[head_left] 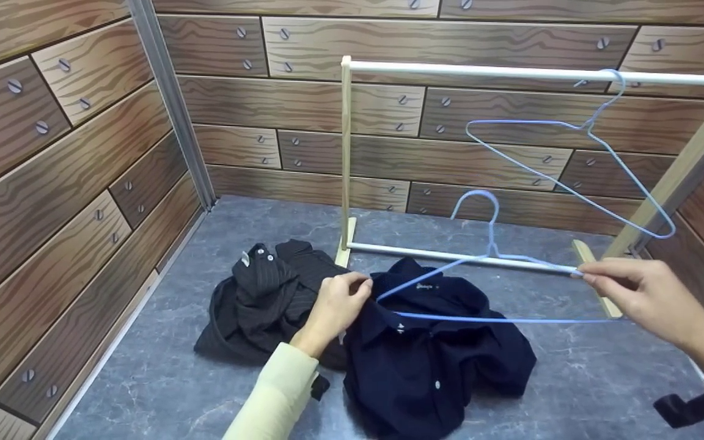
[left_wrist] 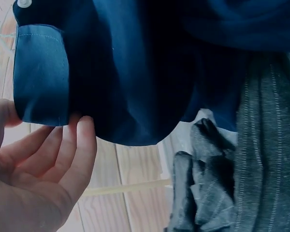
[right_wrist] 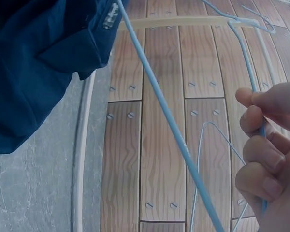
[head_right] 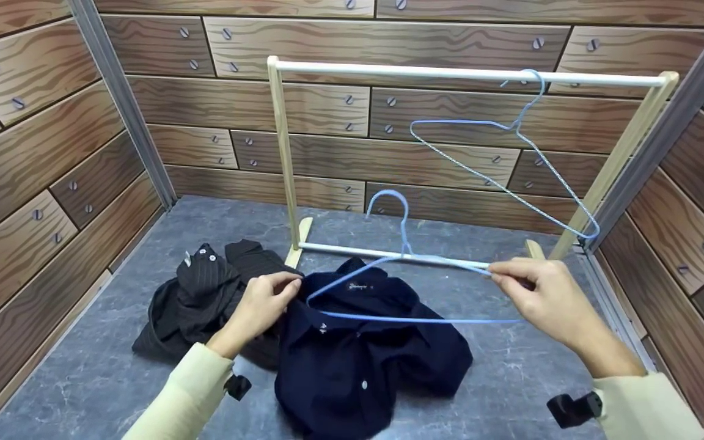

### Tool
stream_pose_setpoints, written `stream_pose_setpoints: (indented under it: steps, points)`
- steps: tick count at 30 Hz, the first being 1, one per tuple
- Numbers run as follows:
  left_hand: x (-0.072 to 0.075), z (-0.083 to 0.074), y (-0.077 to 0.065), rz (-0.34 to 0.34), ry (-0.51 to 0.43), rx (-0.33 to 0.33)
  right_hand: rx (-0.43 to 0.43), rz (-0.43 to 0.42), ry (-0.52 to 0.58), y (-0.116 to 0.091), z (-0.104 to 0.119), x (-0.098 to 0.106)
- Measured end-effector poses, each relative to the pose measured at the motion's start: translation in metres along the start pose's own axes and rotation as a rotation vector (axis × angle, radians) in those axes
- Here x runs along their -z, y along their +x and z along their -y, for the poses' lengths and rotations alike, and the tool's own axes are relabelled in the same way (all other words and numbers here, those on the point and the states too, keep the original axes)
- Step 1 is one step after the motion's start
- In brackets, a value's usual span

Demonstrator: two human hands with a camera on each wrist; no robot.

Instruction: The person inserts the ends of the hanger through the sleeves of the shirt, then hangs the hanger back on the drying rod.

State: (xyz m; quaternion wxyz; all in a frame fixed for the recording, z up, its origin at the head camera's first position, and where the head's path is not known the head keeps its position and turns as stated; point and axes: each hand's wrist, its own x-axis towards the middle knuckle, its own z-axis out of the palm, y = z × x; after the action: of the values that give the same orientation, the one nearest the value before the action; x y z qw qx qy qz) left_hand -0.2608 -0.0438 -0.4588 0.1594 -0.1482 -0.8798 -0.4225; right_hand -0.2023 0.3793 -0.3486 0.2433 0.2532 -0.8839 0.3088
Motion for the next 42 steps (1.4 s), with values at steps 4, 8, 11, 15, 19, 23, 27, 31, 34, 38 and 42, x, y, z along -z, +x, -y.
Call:
stream_pose_setpoints:
  steps: [4,8,11,15,19,23,27,31,34,38,42]
  points:
    - [0.002,-0.009,0.001,0.008,-0.003,-0.027,0.038,0.009,0.009,0.002,0.003,-0.011]
    - [0.002,-0.017,0.002,0.022,-0.027,-0.027,0.069,0.031,0.056,0.002,0.007,-0.025]
    - [0.002,-0.023,0.002,0.027,-0.045,-0.043,0.083,0.063,0.098,0.002,0.011,-0.033]
    - [0.003,-0.030,0.002,0.036,-0.068,-0.078,0.100,0.087,0.108,0.002,0.015,-0.042]
    - [0.002,-0.036,0.002,0.048,-0.090,-0.093,0.114,0.093,0.103,0.004,0.018,-0.049]
    - [0.001,-0.046,0.001,0.048,-0.128,-0.106,0.107,0.102,0.096,0.004,0.022,-0.057]
    - [0.000,-0.056,0.001,0.049,-0.189,-0.126,0.115,0.121,0.103,0.006,0.025,-0.067]
    - [-0.002,-0.064,-0.001,0.070,-0.214,-0.159,0.147,0.126,0.096,0.009,0.029,-0.078]
    - [-0.004,-0.065,-0.002,0.076,-0.189,-0.214,0.181,0.126,0.097,0.012,0.032,-0.085]
    - [-0.006,-0.062,-0.003,0.066,-0.174,-0.279,0.250,0.105,0.100,0.014,0.033,-0.093]
    - [-0.006,-0.061,-0.002,0.067,-0.197,-0.301,0.288,0.085,0.071,0.015,0.033,-0.095]
